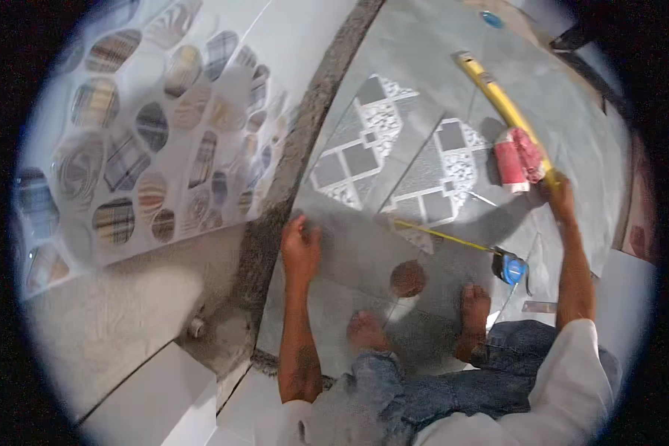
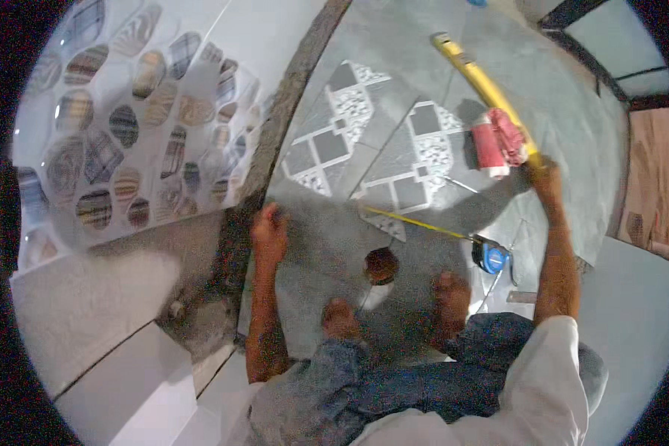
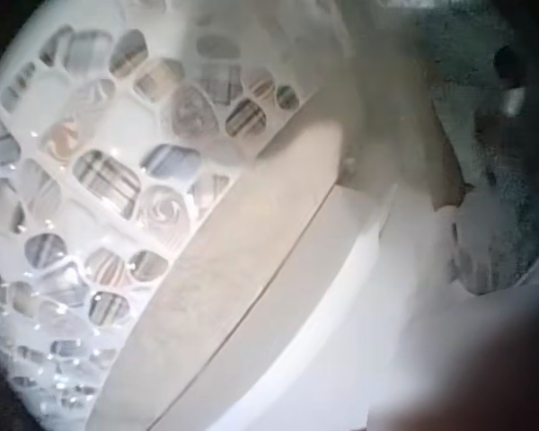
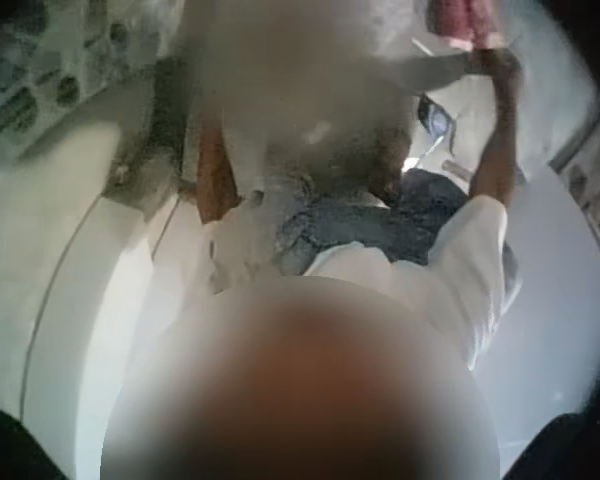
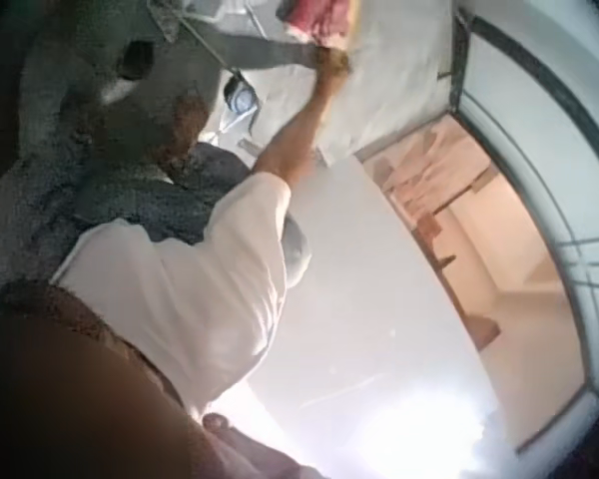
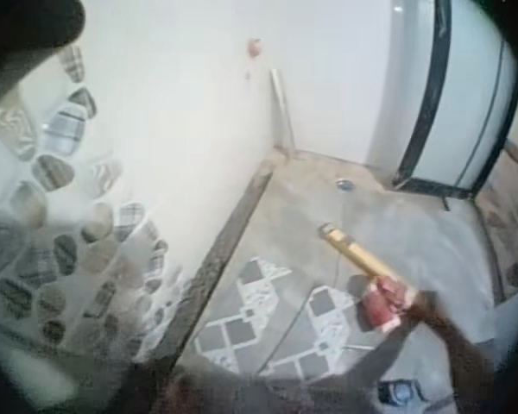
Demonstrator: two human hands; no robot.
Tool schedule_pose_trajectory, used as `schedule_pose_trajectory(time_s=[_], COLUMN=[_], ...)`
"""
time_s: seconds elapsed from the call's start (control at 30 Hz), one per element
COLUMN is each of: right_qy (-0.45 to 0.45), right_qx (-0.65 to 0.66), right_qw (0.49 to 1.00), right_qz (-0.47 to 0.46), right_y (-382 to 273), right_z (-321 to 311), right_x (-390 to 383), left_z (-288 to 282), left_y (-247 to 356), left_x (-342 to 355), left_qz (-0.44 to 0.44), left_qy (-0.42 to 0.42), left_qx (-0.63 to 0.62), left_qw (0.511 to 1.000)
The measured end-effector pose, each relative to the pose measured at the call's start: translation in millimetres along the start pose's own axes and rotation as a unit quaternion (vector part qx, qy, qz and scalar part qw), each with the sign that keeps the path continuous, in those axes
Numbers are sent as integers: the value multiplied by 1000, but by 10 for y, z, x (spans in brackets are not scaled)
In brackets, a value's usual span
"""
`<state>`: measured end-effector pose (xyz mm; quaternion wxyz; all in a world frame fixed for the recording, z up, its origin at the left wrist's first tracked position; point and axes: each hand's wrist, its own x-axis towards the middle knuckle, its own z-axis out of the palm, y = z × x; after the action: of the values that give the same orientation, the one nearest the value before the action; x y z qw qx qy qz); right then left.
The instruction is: Measuring, marking, and fitting ceramic tiles for installation on a bathroom floor and wall base.
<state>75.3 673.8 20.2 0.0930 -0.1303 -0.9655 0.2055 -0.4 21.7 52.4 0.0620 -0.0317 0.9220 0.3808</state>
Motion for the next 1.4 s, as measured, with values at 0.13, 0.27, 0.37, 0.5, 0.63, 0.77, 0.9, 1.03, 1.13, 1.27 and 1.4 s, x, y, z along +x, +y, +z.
schedule_pose_trajectory(time_s=[0.13,0.27,0.37,0.5,0.63,0.77,0.9,1.03,1.13,1.27,1.4], right_qy=[54,41,11,-127,-273,-303,-294,-246,-184,103,-169], right_qx=[14,-85,-98,-42,3,-2,37,83,93,224,228], right_qw=[997,995,985,949,883,853,867,893,901,965,882], right_qz=[48,-18,-144,-287,-383,-425,-401,-368,-383,-92,-375], right_y=[220,-547,-1458,-2628,-3428,-3793,-3812,-3721,-3641,-3633,-3910], right_z=[-756,-1484,-1657,-1109,-317,331,711,992,1180,1436,1825], right_x=[361,1015,1242,1233,1088,994,977,1073,1177,1152,1163], left_z=[-300,-713,-895,-933,-754,-556,-536,-409,-265,-311,-515], left_y=[658,1290,1601,1598,1180,665,306,210,241,277,277], left_x=[12,52,38,-85,-329,-582,-618,-496,-355,-141,55], left_qz=[41,207,265,294,168,117,62,58,86,-30,-100], left_qy=[55,120,171,91,-117,-183,-155,-162,-131,-98,-65], left_qx=[-25,58,119,235,243,182,106,109,140,23,-59], left_qw=[997,969,942,922,948,959,980,979,978,994,991])
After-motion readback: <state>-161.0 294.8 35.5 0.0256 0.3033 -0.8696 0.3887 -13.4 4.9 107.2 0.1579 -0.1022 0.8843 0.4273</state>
